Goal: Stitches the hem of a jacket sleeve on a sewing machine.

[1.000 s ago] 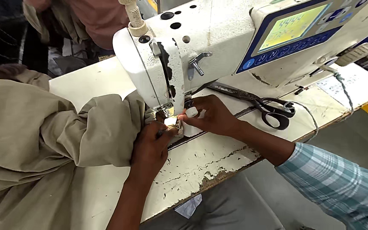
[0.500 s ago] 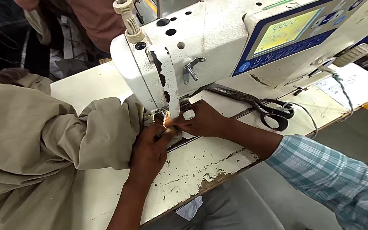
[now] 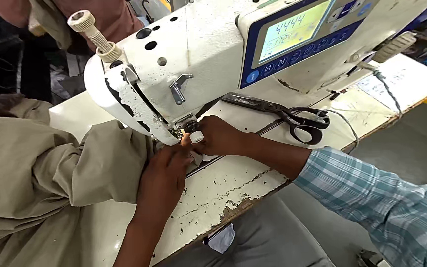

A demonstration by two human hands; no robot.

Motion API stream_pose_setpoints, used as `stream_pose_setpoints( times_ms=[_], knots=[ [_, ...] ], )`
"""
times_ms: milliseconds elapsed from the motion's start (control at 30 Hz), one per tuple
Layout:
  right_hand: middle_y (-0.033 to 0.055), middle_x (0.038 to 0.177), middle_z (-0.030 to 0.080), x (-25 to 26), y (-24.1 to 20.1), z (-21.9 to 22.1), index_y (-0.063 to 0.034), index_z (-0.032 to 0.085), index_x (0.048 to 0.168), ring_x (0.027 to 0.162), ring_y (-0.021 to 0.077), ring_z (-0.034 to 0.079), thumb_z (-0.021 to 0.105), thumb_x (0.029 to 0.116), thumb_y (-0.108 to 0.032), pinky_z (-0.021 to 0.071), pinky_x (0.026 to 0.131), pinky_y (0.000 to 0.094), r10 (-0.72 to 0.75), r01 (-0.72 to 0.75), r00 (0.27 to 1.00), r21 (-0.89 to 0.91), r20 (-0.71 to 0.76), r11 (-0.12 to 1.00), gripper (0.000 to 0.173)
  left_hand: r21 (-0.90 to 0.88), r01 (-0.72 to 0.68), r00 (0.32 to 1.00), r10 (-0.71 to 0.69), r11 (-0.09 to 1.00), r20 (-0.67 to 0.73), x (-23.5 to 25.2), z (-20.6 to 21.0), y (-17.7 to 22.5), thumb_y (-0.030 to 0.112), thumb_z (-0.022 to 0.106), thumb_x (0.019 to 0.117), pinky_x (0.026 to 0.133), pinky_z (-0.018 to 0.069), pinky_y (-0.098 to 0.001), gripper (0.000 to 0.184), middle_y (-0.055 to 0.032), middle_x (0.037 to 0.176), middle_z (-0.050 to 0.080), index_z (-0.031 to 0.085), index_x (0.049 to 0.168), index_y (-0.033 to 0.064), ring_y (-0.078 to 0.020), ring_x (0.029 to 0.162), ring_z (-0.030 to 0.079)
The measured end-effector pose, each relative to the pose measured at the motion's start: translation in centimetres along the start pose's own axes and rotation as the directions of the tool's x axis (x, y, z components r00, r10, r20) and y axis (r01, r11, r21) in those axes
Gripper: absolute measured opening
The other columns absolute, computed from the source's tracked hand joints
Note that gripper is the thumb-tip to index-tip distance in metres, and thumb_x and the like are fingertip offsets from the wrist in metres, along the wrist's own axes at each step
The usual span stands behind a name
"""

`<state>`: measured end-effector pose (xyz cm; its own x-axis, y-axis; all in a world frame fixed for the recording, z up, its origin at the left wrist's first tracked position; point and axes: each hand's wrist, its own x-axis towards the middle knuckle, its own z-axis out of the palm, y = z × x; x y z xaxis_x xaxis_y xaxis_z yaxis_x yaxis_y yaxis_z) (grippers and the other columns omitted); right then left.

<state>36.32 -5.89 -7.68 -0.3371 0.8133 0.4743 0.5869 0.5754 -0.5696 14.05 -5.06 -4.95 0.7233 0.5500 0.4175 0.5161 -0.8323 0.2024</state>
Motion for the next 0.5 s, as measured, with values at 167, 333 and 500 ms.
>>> stream_pose_setpoints(
  times_ms=[167,333,500],
  knots=[
    [0.0049,0.069,0.068,-0.6,-0.7,0.7,-0.0128,0.079,0.091,0.063,0.0206,0.065,0.068,0.0893,-0.014,0.049,0.055,0.0419,0.021,-0.031,0.993,-0.093,-0.112,0.995,0.011,0.276,0.042,0.965,-0.111,0.96,0.238,1.3,-1.6,1.0,0.031,0.061,0.1015,0.066,0.0591,-0.0518,0.035,-0.0178,0.102,0.067,0.071,0.112,-0.0008,-0.0369,0.084,0.071],
    [0.0057,0.07,0.067,-0.7,-1.4,1.5,-0.0141,0.077,0.087,0.063,0.0247,0.067,0.066,0.0881,-0.013,0.0481,0.051,0.0458,0.117,-0.162,0.97,-0.203,-0.214,0.966,0.011,0.231,-0.057,0.931,-0.032,0.971,0.365,3.0,-3.0,-0.1,0.023,0.07,0.0948,0.074,0.058,-0.0513,0.021,-0.0133,0.092,0.068,0.074,0.089,0.0038,-0.0344,0.09,0.069],
    [0.008,0.067,0.065,-0.5,-1.1,1.2,-0.0101,0.071,0.08,0.062,0.028,0.066,0.065,0.0886,-0.015,0.0449,0.05,0.0485,0.191,-0.239,0.95,-0.182,-0.248,0.954,0.012,0.334,-0.255,0.923,0.125,0.908,0.364,0.4,-5.2,2.5,0.014,0.069,0.0925,0.059,0.0552,-0.0446,0.015,-0.013,0.087,0.067,0.074,0.085,0.0022,-0.0342,0.081,0.067]
  ],
)
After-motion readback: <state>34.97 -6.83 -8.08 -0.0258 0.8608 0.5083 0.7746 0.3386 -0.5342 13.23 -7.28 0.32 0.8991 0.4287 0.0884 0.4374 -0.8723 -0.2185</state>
